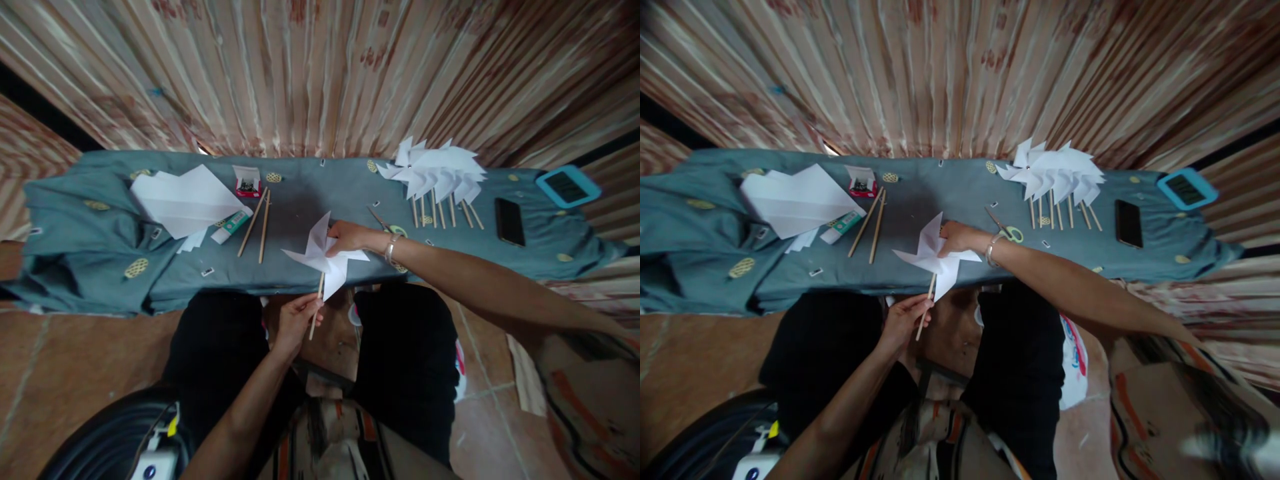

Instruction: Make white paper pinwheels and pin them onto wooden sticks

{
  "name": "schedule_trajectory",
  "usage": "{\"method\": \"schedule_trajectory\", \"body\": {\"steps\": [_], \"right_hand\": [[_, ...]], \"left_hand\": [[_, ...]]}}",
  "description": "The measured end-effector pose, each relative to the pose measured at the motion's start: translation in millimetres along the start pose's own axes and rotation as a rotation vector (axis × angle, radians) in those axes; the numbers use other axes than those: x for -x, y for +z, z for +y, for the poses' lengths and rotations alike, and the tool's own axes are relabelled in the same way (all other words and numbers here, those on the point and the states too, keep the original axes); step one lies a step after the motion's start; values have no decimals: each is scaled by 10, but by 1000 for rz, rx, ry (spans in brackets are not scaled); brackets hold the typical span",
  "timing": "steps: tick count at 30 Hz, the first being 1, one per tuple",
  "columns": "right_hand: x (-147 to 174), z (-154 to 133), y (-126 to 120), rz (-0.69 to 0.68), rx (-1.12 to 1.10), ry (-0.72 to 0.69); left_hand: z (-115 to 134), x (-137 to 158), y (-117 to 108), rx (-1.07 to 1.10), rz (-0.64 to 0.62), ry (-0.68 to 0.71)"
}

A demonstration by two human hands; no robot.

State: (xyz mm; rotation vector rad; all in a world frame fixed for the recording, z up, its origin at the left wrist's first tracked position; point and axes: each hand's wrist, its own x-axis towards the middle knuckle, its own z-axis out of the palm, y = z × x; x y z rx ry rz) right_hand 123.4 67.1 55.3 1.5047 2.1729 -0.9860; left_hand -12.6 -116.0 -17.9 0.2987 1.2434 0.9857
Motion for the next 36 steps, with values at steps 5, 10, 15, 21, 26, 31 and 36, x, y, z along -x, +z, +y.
{"method": "schedule_trajectory", "body": {"steps": [5,10,15,21,26,31,36], "right_hand": [[-61,-12,-54,-70,17,-37],[-88,-13,-70,-121,-56,-44],[-77,-36,-89,-159,-90,-32],[-124,-30,-98,-195,-77,16],[-133,-68,-99,-184,-47,53],[-145,-69,-78,-182,1,68],[-185,9,-24,-170,-35,28]], "left_hand": [[-3,11,-10,-65,-90,-20],[-6,-7,-10,-132,-87,-26],[-32,-33,-29,-119,-73,-55],[-23,-32,-37,-150,-104,-51],[-24,-30,-18,-110,-89,-84],[-47,-36,-33,-127,-109,-96],[-12,-22,-25,-139,-112,-100]]}}
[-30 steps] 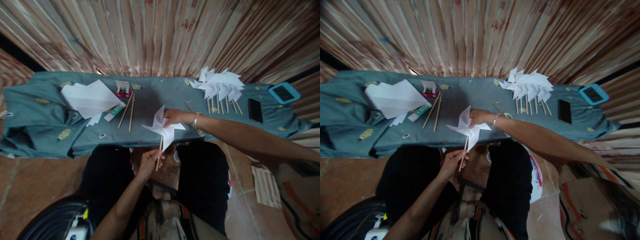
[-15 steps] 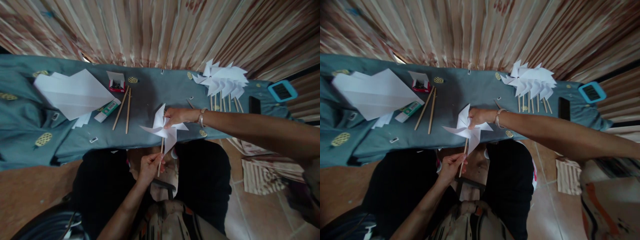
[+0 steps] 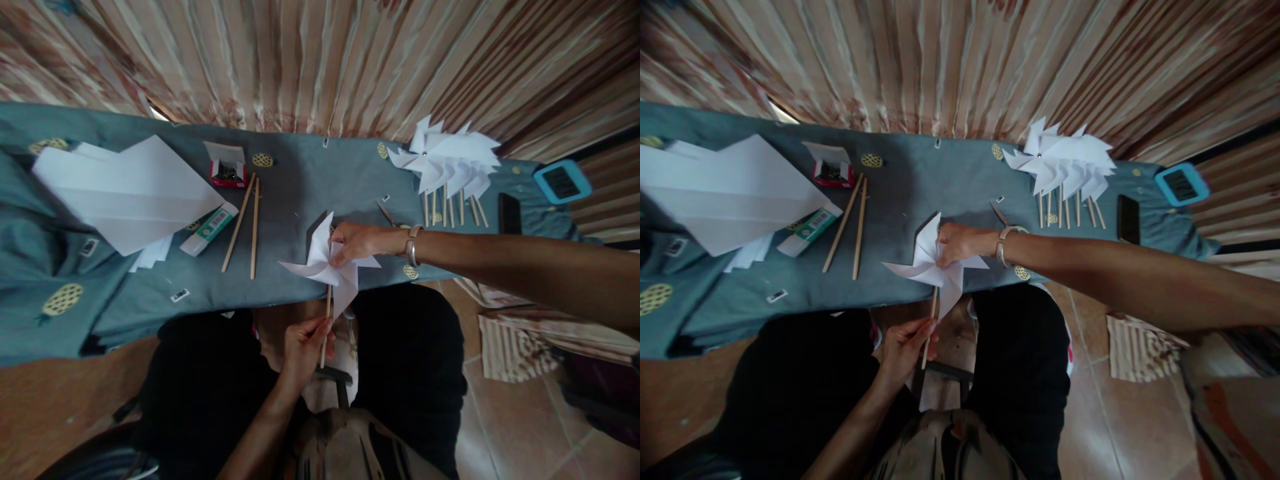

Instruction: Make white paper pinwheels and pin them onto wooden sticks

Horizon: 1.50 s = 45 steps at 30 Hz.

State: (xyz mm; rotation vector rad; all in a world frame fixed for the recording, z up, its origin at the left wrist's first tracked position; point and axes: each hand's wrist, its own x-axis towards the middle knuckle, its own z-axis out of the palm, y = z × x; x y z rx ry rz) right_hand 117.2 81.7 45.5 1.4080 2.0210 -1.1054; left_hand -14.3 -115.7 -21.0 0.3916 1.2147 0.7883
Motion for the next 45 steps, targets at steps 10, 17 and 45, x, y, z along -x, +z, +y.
{"method": "schedule_trajectory", "body": {"steps": [10,17,45], "right_hand": [[124,-56,-49,21,47,-17],[167,-27,-76,-22,-16,-98],[342,161,164,178,90,-270]], "left_hand": [[8,-8,48,93,50,-18],[-8,-6,66,97,65,-10],[-65,-10,46,172,21,-42]]}}
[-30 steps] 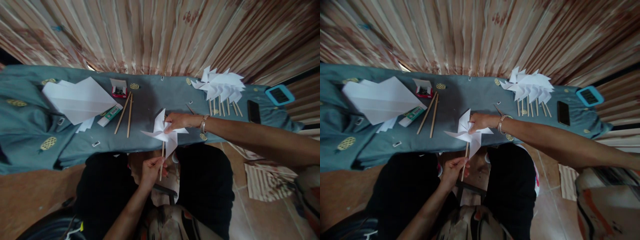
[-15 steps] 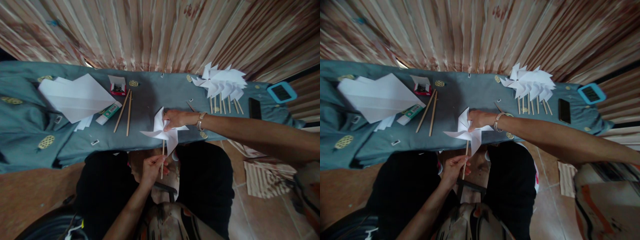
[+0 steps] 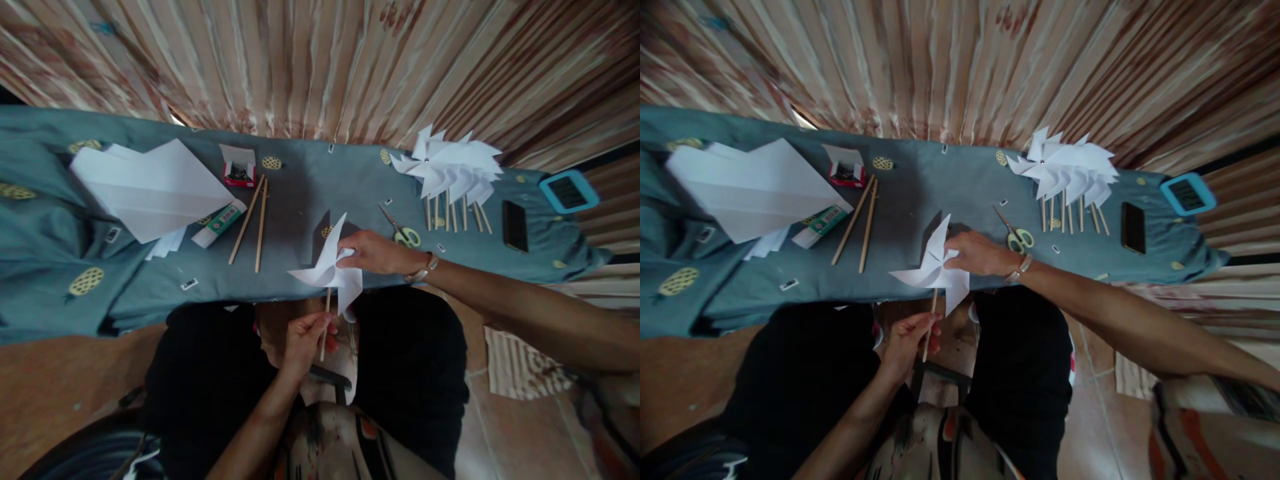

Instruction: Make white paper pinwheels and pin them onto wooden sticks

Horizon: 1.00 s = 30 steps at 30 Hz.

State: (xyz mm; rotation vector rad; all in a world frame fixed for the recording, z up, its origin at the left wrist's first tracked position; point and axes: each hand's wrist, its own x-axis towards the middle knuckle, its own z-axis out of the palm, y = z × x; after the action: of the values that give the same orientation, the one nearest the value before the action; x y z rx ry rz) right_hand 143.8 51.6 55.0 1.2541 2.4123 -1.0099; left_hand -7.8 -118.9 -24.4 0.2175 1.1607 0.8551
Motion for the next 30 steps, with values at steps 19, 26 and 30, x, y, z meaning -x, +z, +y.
{"method": "schedule_trajectory", "body": {"steps": [19,26,30], "right_hand": [[610,-123,756,845,92,-179],[529,-203,696,769,57,-199],[497,-155,781,795,-70,-144]], "left_hand": [[-152,-1,-62,-195,33,196],[-269,18,-153,-317,72,222],[-297,41,-189,-379,94,249]]}}
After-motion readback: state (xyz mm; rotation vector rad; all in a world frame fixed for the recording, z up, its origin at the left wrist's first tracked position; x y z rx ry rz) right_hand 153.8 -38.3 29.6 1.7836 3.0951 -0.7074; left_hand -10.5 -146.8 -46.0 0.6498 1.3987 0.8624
